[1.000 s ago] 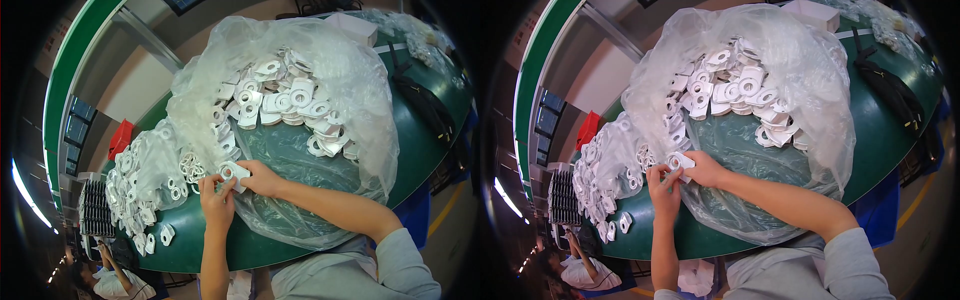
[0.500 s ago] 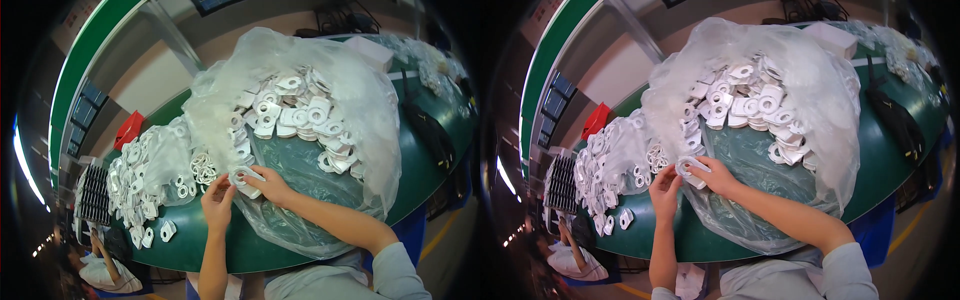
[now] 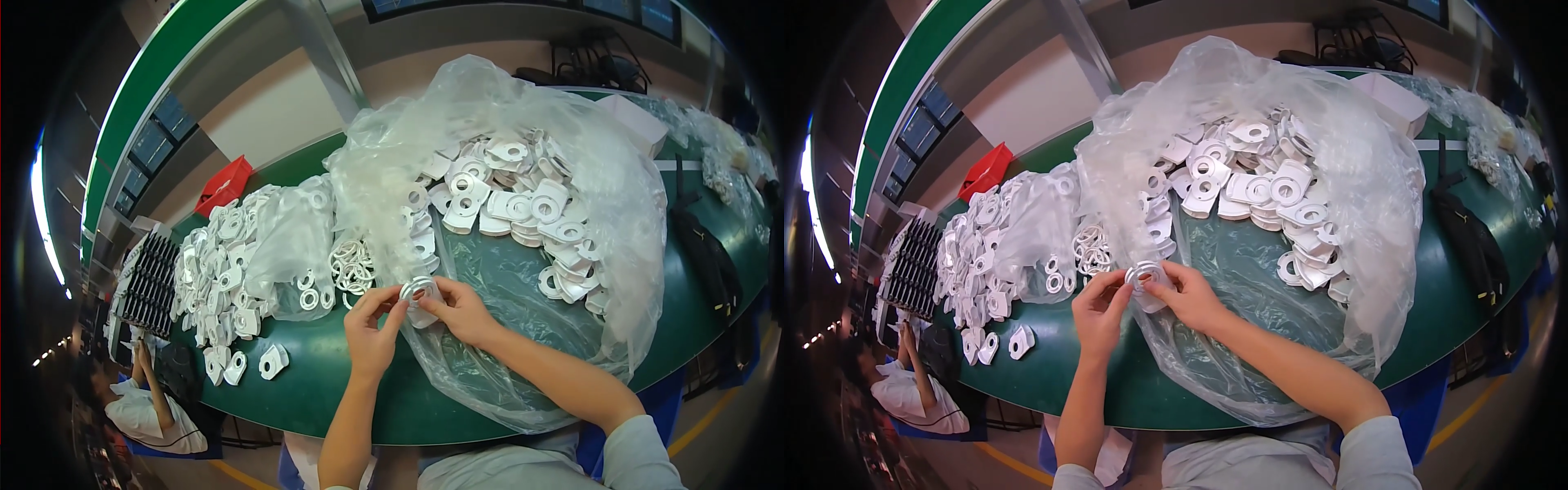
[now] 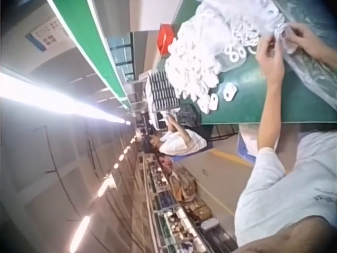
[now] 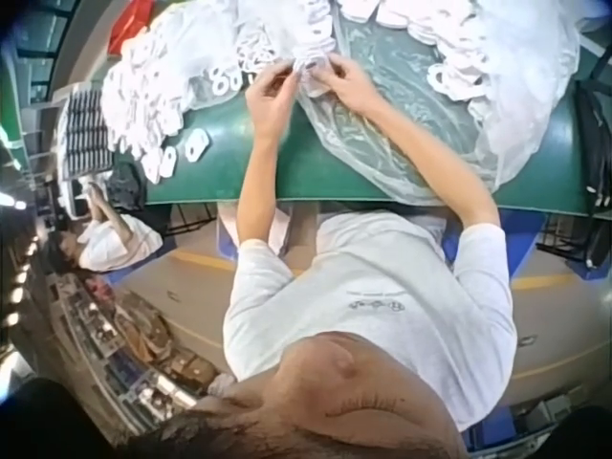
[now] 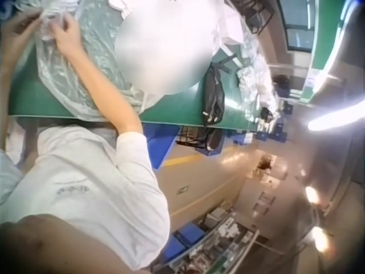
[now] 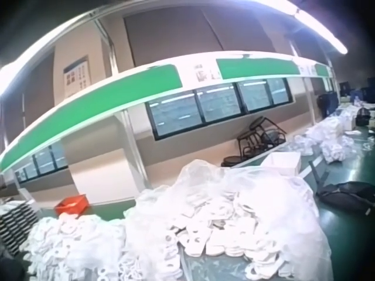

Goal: Sorting and inspecting white plastic components at a factory workbench.

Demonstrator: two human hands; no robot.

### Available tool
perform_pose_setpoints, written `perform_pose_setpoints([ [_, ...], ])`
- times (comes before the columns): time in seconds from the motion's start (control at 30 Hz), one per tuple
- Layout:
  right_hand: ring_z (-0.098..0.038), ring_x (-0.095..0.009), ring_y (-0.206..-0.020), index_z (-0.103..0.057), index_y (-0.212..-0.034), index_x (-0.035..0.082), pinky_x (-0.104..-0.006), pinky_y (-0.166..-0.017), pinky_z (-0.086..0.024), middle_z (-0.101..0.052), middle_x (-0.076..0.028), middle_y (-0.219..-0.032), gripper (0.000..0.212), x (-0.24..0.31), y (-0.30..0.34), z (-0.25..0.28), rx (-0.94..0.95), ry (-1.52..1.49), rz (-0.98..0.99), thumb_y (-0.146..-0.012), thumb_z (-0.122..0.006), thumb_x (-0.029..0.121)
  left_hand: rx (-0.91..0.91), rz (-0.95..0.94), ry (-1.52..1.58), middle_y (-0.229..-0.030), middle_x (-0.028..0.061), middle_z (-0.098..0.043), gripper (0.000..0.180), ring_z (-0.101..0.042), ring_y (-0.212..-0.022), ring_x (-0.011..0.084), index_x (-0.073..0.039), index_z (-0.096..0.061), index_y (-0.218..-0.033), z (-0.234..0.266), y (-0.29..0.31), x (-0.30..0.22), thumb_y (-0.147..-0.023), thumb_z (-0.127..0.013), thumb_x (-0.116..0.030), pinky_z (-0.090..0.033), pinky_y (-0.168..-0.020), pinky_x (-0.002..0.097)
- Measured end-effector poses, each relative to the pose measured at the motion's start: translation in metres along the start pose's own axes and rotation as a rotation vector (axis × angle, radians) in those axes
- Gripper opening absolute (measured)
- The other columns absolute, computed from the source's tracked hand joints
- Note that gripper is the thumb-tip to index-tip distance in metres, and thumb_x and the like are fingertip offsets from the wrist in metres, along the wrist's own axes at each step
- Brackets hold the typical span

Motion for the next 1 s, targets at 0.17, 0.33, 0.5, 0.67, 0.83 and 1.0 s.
perform_pose_setpoints([
  [0.17,-0.053,-0.008,-0.088,-0.057,-0.109,0.001,-0.0243,-0.078,-0.044,-0.060,-0.002,-0.096,0.024,0.009,0.004,0.000,-0.058,0.093,0.039,-0.089,-0.057,0.014,-0.044,0.045,0.012,-0.089,0.0075,-0.062,0.018,-0.059,-0.077,0.0108,0.006,-0.063,-0.099,0.004,0.000,0.014,-0.082,-0.061,0.003,-0.049,-0.069,0.0223],
  [0.33,-0.053,-0.008,-0.089,-0.056,-0.111,0.002,-0.0244,-0.078,-0.044,-0.059,-0.002,-0.098,0.026,0.012,0.006,-0.003,-0.075,0.037,0.053,-0.089,-0.056,0.017,-0.026,0.116,0.046,-0.089,0.0080,-0.063,0.019,-0.059,-0.077,0.0121,0.007,-0.062,-0.102,0.003,0.000,0.022,-0.084,-0.059,0.001,-0.048,-0.070,0.0239],
  [0.5,-0.055,-0.008,-0.086,-0.055,-0.111,0.002,-0.0236,-0.071,-0.048,-0.059,-0.003,-0.098,0.026,0.010,0.007,-0.005,-0.055,0.021,0.022,-0.091,-0.055,0.018,-0.043,0.157,0.072,-0.088,0.0079,-0.064,0.019,-0.059,-0.076,0.0124,0.008,-0.061,-0.102,0.005,0.002,0.030,-0.085,-0.059,0.001,-0.048,-0.070,0.0243],
  [0.67,-0.058,-0.009,-0.080,-0.054,-0.110,0.005,-0.0239,-0.056,-0.053,-0.058,-0.003,-0.094,0.025,0.001,0.008,-0.007,-0.039,-0.056,-0.067,-0.092,-0.053,0.022,-0.044,0.193,0.090,-0.089,0.0077,-0.064,0.018,-0.060,-0.077,0.0123,0.007,-0.060,-0.102,0.004,0.003,0.033,-0.085,-0.059,0.000,-0.048,-0.070,0.0242],
  [0.83,-0.057,-0.008,-0.077,-0.055,-0.107,0.005,-0.0229,-0.055,-0.052,-0.058,-0.003,-0.091,0.024,0.005,0.008,-0.007,-0.041,-0.044,-0.062,-0.093,-0.050,0.024,-0.035,0.181,0.061,-0.089,0.0065,-0.063,0.018,-0.059,-0.078,0.0121,0.006,-0.060,-0.102,0.002,0.004,0.031,-0.085,-0.058,0.001,-0.048,-0.072,0.0242],
  [1.0,-0.056,-0.007,-0.075,-0.058,-0.103,0.004,-0.0219,-0.055,-0.050,-0.059,-0.002,-0.087,0.025,-0.002,0.007,-0.003,-0.118,-0.016,-0.075,-0.094,-0.048,0.025,-0.003,0.118,0.029,-0.089,0.0052,-0.062,0.021,-0.058,-0.080,0.0112,0.004,-0.060,-0.104,0.005,0.001,0.025,-0.084,-0.059,0.001,-0.047,-0.072,0.0240],
])
Point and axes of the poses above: each hand's wrist, its own y-axis away from the middle knuckle, its own z-axis out of the back of the hand, x = y × z, the point moved 10 cm from there along -y, towards the middle knuckle
